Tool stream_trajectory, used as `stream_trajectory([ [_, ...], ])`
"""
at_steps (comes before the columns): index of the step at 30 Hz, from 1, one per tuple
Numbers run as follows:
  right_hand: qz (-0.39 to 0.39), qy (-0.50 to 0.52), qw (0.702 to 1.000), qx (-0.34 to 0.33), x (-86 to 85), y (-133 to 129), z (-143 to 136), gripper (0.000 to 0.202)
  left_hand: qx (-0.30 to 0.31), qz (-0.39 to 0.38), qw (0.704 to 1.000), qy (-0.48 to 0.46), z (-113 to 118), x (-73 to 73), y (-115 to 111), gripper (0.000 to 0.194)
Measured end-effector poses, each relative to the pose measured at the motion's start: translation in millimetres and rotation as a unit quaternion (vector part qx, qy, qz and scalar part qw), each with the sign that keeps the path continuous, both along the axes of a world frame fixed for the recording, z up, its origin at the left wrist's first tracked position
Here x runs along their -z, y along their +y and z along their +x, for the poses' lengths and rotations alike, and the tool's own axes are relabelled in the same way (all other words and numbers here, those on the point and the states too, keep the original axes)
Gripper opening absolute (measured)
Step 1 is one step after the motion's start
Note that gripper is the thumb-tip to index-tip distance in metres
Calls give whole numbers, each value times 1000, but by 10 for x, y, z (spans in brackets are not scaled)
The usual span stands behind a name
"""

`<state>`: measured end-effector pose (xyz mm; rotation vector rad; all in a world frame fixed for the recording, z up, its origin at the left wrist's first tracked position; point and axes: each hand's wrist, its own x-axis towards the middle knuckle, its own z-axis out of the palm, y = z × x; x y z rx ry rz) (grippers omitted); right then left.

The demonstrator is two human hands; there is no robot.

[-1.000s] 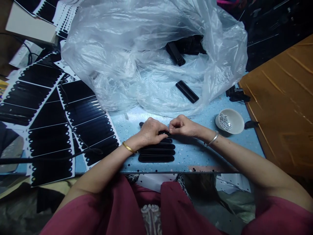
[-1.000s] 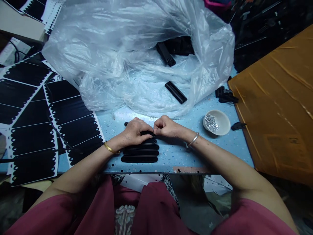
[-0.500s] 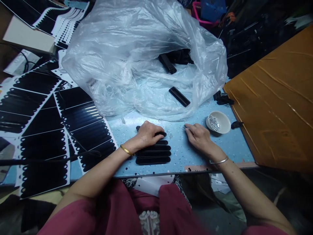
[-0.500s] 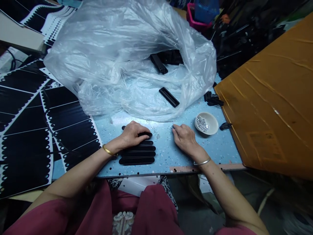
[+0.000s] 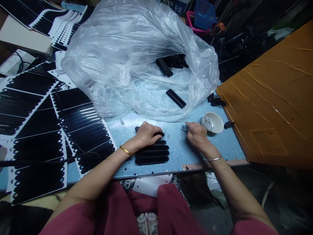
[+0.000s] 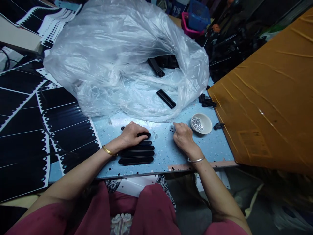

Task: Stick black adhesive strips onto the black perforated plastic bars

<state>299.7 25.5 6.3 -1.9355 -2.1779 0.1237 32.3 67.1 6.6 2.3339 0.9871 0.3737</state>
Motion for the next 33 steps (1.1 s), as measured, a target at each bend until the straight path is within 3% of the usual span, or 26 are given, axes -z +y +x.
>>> stream_trajectory([
  [3,-27,146,989,11,-108,-35,-253,26,-1,3,1000,1,-4,-12,-4,16],
  [7,-177,346,921,16,-124,-30,-712,39,-5,5,1000,15,8,-5,-12,16],
  [11,-222,438,870,47,-90,16,-931,35,-4,4,1000,20,26,1,-16,16],
  [14,-222,468,853,67,-90,32,-944,32,-9,-5,1000,15,-40,-63,-1,23],
  [16,-213,466,856,74,-93,36,-931,31,-20,8,1000,17,-154,-132,15,25],
  [20,-196,435,876,69,-75,65,-906,31,-23,23,999,36,-454,-191,23,9],
  [25,-190,409,892,47,-67,115,-951,30,-37,7,999,-27,-626,-9,-50,21],
  [29,-18,307,951,-24,-178,24,-1110,27,-15,69,997,-41,-610,114,-114,19],
  [31,74,260,960,-79,-232,-31,-1160,28,-8,99,994,-47,-604,140,-130,20],
  [33,111,250,958,-91,-237,-47,-1147,29,-8,124,991,-54,-606,156,-138,21],
])
